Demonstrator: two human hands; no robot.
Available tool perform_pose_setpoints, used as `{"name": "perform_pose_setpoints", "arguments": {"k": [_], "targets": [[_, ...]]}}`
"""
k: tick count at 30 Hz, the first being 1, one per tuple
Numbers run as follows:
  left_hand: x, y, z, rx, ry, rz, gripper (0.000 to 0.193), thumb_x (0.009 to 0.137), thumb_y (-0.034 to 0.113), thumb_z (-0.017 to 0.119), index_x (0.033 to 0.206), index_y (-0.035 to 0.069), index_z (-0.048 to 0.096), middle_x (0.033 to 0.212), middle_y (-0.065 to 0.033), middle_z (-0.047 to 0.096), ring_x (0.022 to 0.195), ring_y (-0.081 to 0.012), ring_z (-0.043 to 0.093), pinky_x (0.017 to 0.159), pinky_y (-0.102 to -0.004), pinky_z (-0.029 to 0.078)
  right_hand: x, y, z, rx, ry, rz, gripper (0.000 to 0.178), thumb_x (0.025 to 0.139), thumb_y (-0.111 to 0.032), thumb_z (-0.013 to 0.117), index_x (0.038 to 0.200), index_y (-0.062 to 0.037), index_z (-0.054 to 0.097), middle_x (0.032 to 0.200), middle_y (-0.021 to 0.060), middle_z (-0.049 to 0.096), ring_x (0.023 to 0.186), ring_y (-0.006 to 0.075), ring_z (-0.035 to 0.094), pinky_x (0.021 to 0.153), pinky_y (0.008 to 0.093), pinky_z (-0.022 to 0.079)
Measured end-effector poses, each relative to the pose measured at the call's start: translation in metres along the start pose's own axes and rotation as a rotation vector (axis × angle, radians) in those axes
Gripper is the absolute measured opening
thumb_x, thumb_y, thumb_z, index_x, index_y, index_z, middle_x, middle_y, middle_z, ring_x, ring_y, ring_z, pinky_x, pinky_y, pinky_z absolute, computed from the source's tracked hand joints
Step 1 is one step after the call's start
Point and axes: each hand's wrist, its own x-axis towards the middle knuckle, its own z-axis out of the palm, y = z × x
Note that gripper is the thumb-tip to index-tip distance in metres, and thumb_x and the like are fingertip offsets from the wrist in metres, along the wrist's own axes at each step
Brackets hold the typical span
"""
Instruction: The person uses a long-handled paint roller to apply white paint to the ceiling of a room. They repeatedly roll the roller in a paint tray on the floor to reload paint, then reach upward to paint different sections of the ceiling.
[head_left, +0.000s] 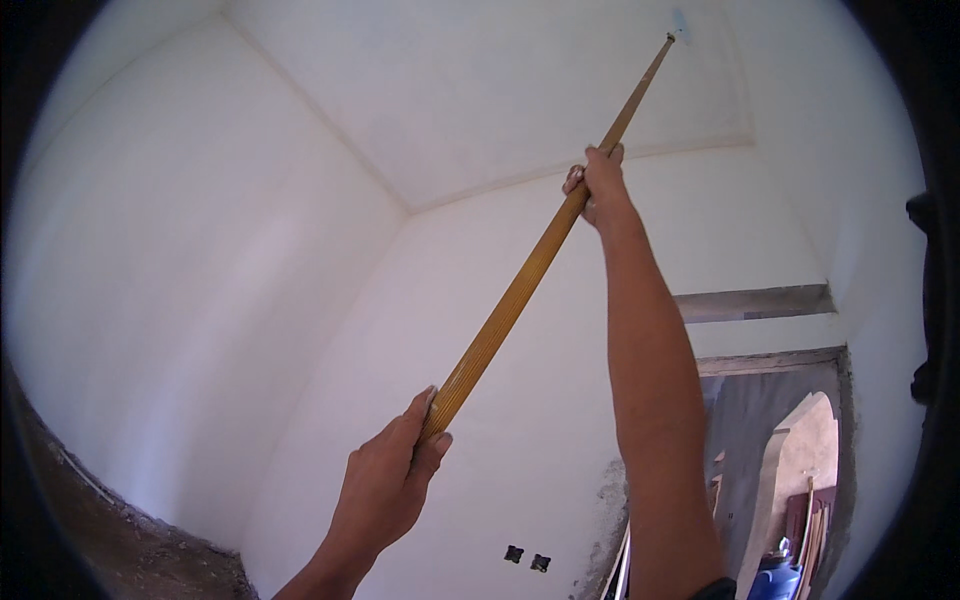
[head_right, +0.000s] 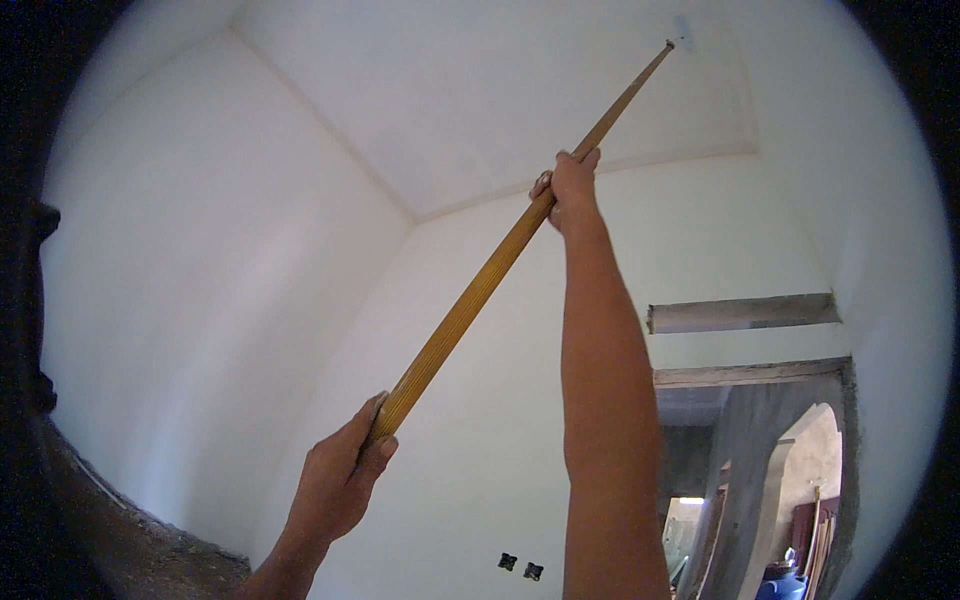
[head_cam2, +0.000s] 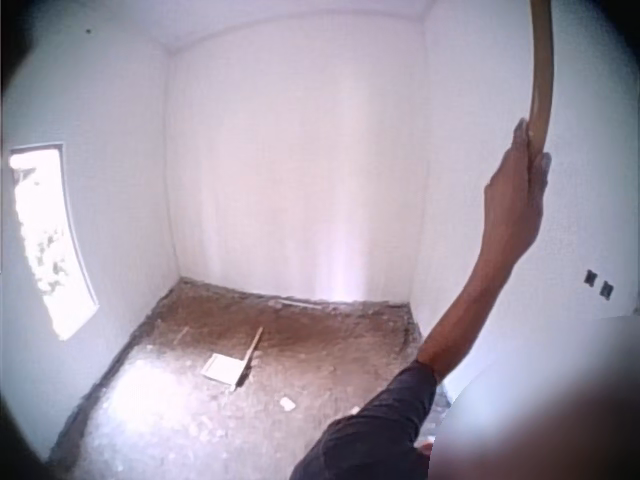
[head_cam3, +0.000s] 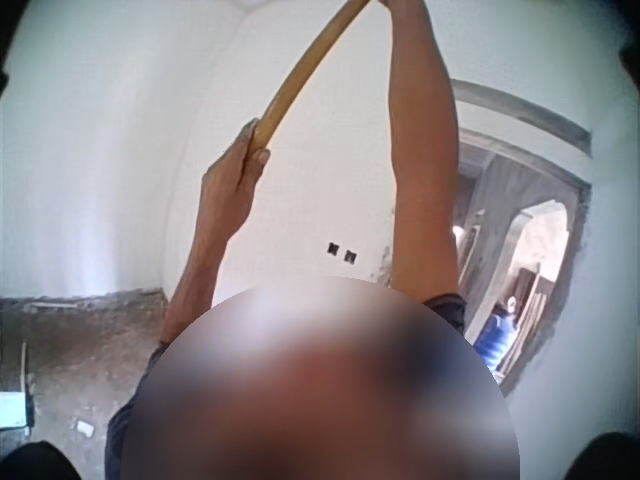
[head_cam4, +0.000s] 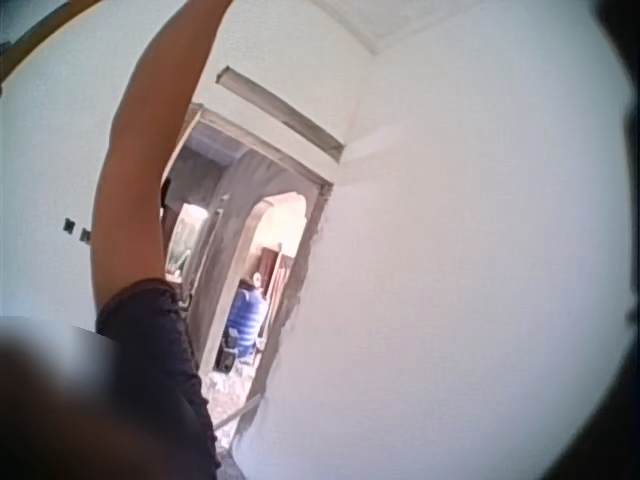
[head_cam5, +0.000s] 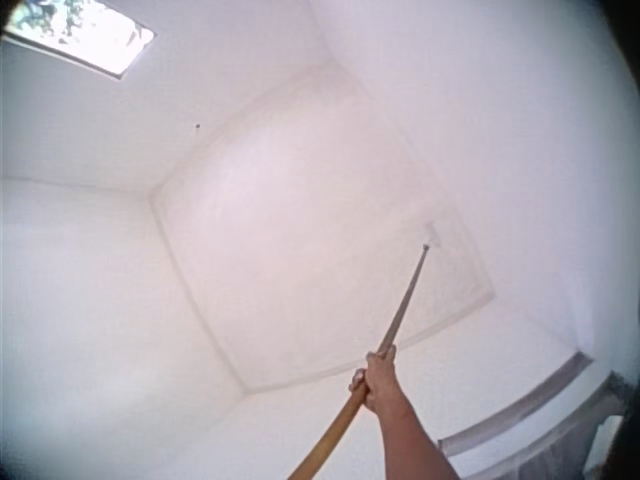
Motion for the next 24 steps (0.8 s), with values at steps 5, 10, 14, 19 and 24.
{"name": "perform_pose_setpoints", "arguments": {"k": [5, 10, 14, 19, 24], "targets": [[-0.011, -0.056, -0.042, -0.022, 0.027, -0.089, 0.05, 0.105, 0.022, 0.059, 0.151, 0.005, 0.047, 0.103, -0.0166, 0.069, 0.086, -0.027, 0.068, 0.081, -0.0385, 0.055, -0.031, 0.063, 0.065, -0.006, -0.002, 0.03, 0.079, 0.104, -0.016, 0.045, 0.161, -0.0373, -0.006, 0.072, 0.0045, 0.045, 0.055, 0.0144, 0.045, 0.052, 0.0349, 0.048], [-0.023, -0.102, -0.096, 0.012, 0.061, -0.096, 0.052, 0.105, 0.023, 0.06, 0.151, 0.004, 0.047, 0.102, -0.0159, 0.07, 0.085, -0.0269, 0.068, 0.08, -0.0387, 0.055, -0.054, 0.107, 0.133, 0.009, -0.024, 0.097, 0.082, 0.103, -0.015, 0.044, 0.162, -0.0385, -0.008, 0.071, 0.0038, 0.043, 0.055, 0.0144, 0.044, 0.052, 0.0344, 0.048], [-0.024, -0.1, -0.103, 0.063, 0.065, -0.122, 0.051, 0.104, 0.022, 0.06, 0.15, 0.003, 0.048, 0.101, -0.016, 0.07, 0.085, -0.0262, 0.068, 0.08, -0.0389, 0.055, -0.053, 0.122, 0.14, 0.039, -0.027, 0.136, 0.081, 0.103, -0.015, 0.043, 0.162, -0.0375, -0.008, 0.071, 0.0042, 0.043, 0.055, 0.0143, 0.043, 0.052, 0.0345, 0.048], [-0.03, -0.098, -0.116, 0.065, 0.049, -0.214, 0.051, 0.103, 0.019, 0.062, 0.149, 0.001, 0.048, 0.097, -0.0157, 0.07, 0.081, -0.0269, 0.069, 0.077, -0.0388, 0.054, -0.055, 0.139, 0.154, 0.06, -0.055, 0.186, 0.079, 0.103, -0.017, 0.043, 0.162, -0.0367, -0.006, 0.071, 0.0045, 0.044, 0.054, 0.0148, 0.044, 0.049, 0.0352, 0.049], [-0.045, -0.133, -0.109, 0.164, 0.135, -0.012, 0.054, 0.096, 0.012, 0.071, 0.145, -0.001, 0.053, 0.09, -0.0165, 0.07, 0.074, -0.0259, 0.069, 0.07, -0.0378, 0.055, -0.079, 0.148, 0.154, 0.1, -0.026, 0.115, 0.073, 0.105, -0.021, 0.048, 0.161, -0.0345, 0.004, 0.073, 0.005, 0.046, 0.055, 0.0152, 0.048, 0.05, 0.035, 0.051]]}}
